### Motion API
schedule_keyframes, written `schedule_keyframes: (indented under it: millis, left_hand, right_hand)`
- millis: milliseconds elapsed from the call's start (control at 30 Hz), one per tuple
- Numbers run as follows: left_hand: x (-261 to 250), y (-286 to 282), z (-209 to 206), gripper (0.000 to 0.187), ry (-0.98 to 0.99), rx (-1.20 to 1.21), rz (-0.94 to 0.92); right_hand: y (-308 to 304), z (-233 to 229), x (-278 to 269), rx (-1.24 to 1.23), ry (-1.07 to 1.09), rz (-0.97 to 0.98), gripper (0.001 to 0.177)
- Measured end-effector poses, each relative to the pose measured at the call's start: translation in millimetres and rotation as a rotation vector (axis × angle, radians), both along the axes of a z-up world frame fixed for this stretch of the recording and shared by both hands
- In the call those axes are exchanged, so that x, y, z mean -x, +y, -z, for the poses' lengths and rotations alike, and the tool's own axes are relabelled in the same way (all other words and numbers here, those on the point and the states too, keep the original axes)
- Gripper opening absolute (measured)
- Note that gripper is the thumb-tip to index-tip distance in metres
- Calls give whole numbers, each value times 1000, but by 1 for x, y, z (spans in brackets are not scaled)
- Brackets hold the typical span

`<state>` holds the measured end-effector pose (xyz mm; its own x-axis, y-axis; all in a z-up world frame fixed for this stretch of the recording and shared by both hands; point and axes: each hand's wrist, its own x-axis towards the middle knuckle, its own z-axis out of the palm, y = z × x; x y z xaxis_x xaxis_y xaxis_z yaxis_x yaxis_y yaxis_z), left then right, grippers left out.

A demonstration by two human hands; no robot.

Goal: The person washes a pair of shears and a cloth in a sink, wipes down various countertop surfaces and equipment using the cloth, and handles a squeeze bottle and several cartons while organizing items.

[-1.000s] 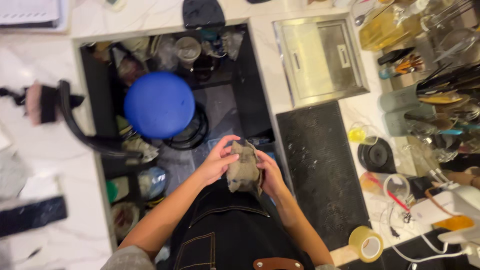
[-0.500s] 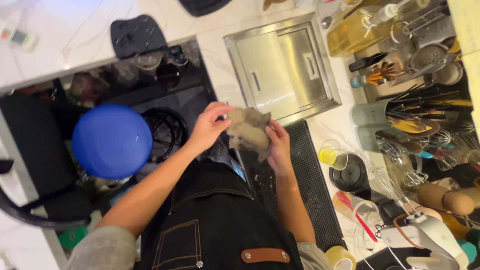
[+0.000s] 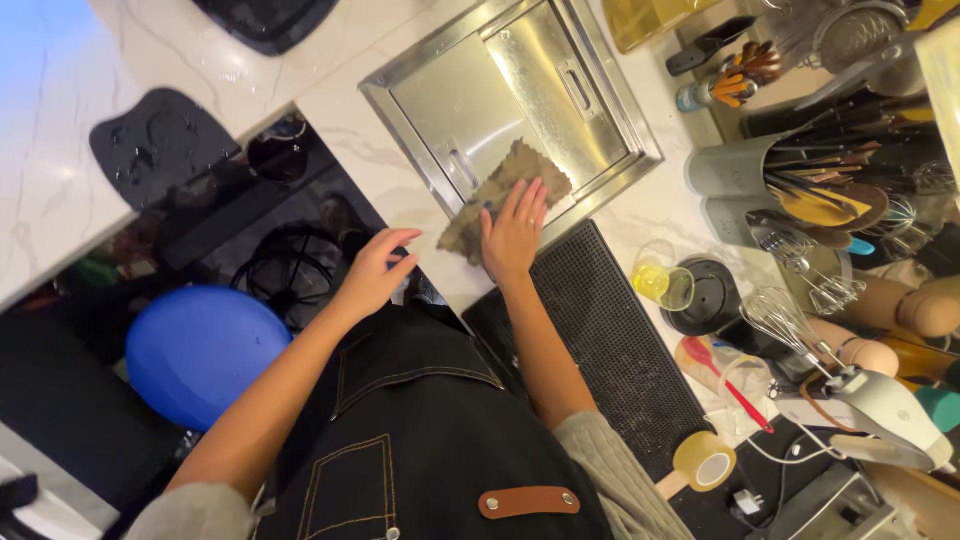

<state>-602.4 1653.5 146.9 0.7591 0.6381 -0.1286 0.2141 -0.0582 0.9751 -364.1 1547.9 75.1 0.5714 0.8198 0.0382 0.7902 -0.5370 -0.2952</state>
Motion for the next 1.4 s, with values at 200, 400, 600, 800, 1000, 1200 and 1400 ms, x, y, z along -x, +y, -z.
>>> schedule_keyframes:
  millis: [200, 400, 600, 800, 1000, 1200, 1400]
  left_hand:
    - [57, 67, 3, 42, 115, 119, -99]
    - [101, 133, 2, 43, 81, 232, -170]
    - [140, 191, -19, 45, 237, -96, -195]
    - [191, 239, -9, 100, 669, -674, -157]
    - [197, 251, 12, 115, 857, -635, -66]
    - [200, 254, 13, 111, 726, -606, -106]
    - [201, 259, 9, 108, 691, -666, -74]
  right_hand:
    - [128, 1, 2, -44, -38, -40, 87]
    - [271, -1, 20, -20, -68, -114, 88]
    - [346, 15, 40, -13, -77, -146, 88]
    - [297, 10, 89, 32, -108, -296, 86]
    - [271, -4, 126, 103, -31, -607, 80]
    - [291, -27, 133, 104, -40, -1038, 83]
    - [359, -32, 163, 178, 37, -1237, 77]
